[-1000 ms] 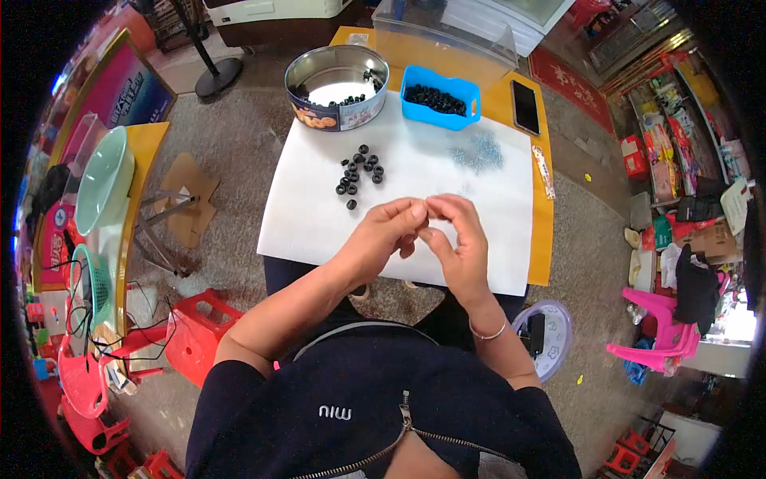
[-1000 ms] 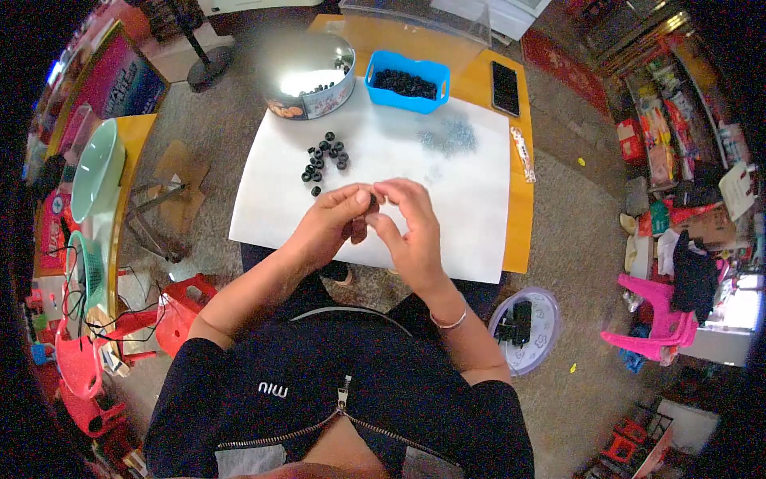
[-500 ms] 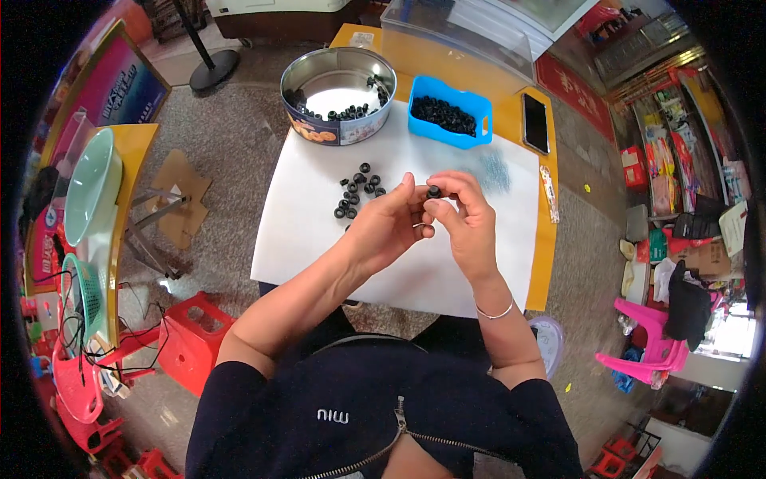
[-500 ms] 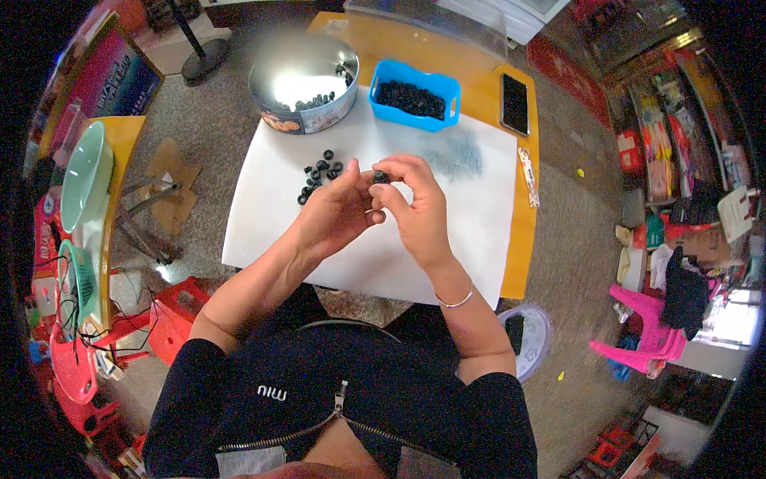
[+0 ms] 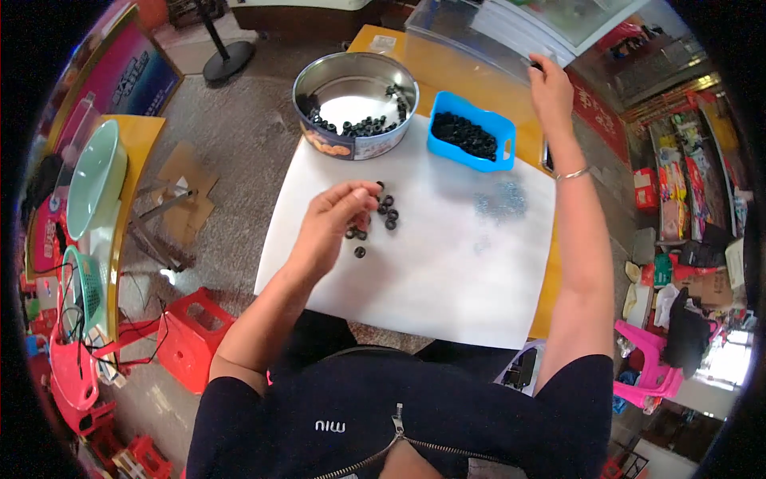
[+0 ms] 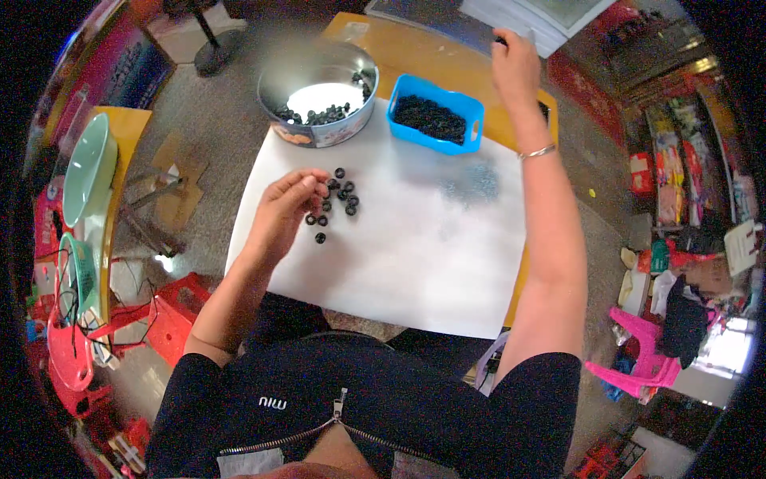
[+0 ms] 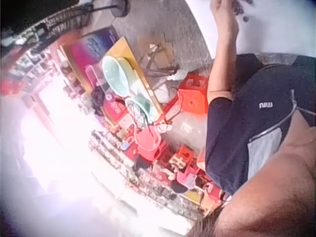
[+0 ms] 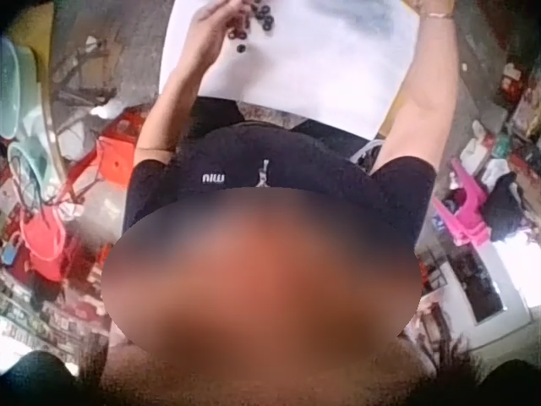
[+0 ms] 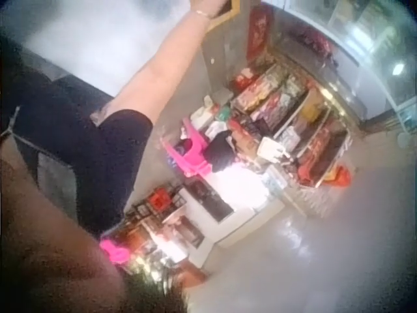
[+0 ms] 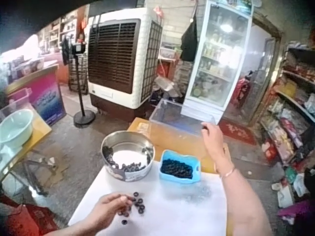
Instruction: The person assembles small components by picking up black ring pieces and pins from the table and containers, inserting the pins into the ring pieces by hand, and placing the assembled parts onto the white mat.
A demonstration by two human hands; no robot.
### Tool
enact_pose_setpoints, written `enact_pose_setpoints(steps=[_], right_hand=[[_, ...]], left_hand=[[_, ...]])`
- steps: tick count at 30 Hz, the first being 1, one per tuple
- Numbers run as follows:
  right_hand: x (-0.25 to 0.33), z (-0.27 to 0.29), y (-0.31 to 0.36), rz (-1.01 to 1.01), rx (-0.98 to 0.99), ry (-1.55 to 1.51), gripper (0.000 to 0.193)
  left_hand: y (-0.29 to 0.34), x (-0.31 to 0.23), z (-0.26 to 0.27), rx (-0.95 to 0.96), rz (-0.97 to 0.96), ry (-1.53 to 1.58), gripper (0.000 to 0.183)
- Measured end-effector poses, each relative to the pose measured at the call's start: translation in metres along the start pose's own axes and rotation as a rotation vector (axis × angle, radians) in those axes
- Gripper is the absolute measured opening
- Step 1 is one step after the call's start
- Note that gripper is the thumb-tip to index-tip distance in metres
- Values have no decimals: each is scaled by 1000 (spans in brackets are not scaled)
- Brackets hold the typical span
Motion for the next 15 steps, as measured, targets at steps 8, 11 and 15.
enact_pose_setpoints(steps=[8, 11, 15], right_hand=[[-3, -14, 10, -20, 345, 65, 30], [-18, -6, 15, 143, 328, 129, 26], [-25, 4, 27, 163, 332, 172, 20]], left_hand=[[4, -3, 46, -211, -219, -506, 20], [-4, 5, 31, -180, -341, -882, 25], [-8, 16, 19, -151, -447, -1173, 29]])
Point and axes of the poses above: each hand's wrist, its own y-axis away from the middle knuckle, its own z-axis out of the back of the hand, x = y × z, the point moved 2 cm from there along -y, towards the middle knuckle
